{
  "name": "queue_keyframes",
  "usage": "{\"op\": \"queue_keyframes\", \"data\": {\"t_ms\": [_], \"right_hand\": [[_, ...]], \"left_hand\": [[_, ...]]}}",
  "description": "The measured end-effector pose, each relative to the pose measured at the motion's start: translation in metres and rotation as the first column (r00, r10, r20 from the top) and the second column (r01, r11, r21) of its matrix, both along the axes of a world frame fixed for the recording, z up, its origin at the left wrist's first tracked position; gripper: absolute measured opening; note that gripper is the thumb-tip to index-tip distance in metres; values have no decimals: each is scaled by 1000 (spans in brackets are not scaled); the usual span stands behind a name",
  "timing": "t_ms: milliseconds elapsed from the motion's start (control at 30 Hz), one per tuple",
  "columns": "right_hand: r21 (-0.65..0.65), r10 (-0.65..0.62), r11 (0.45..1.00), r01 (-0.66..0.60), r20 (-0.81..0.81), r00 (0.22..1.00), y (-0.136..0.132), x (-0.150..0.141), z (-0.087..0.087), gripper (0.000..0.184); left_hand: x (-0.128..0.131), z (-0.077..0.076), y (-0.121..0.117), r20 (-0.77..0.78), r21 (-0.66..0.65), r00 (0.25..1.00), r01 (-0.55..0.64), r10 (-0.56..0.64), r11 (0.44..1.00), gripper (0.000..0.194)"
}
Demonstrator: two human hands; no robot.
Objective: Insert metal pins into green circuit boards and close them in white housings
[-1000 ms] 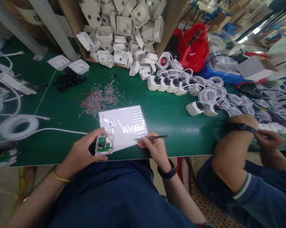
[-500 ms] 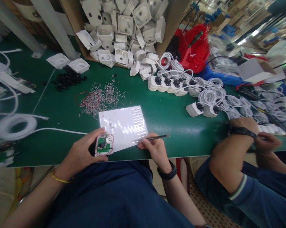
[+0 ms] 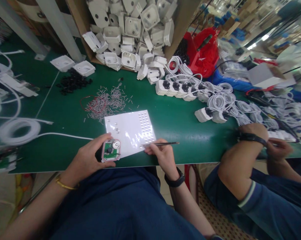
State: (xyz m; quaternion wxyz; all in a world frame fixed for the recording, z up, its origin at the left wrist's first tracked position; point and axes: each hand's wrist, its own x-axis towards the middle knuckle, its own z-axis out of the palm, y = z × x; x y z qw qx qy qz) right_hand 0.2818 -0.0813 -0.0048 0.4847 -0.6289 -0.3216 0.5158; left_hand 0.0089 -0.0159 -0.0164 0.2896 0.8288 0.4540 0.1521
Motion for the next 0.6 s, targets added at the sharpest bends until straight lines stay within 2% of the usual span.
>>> {"op": "queue_keyframes", "data": {"t_ms": [233, 433, 600], "right_hand": [[-13, 42, 999, -43, -34, 999, -2, 2, -3, 27], [-9, 2, 1000, -2, 28, 1000, -2, -2, 0, 29], [4, -9, 1000, 8, 55, 998, -3, -4, 0, 26]], "left_hand": [[1, 2, 0, 14, -23, 1000, -14, 15, 1000, 86], [-3, 4, 4, 28, -113, 999, 20, -16, 993, 95], [-2, 12, 4, 22, -133, 998, 65, -63, 989, 80]]}}
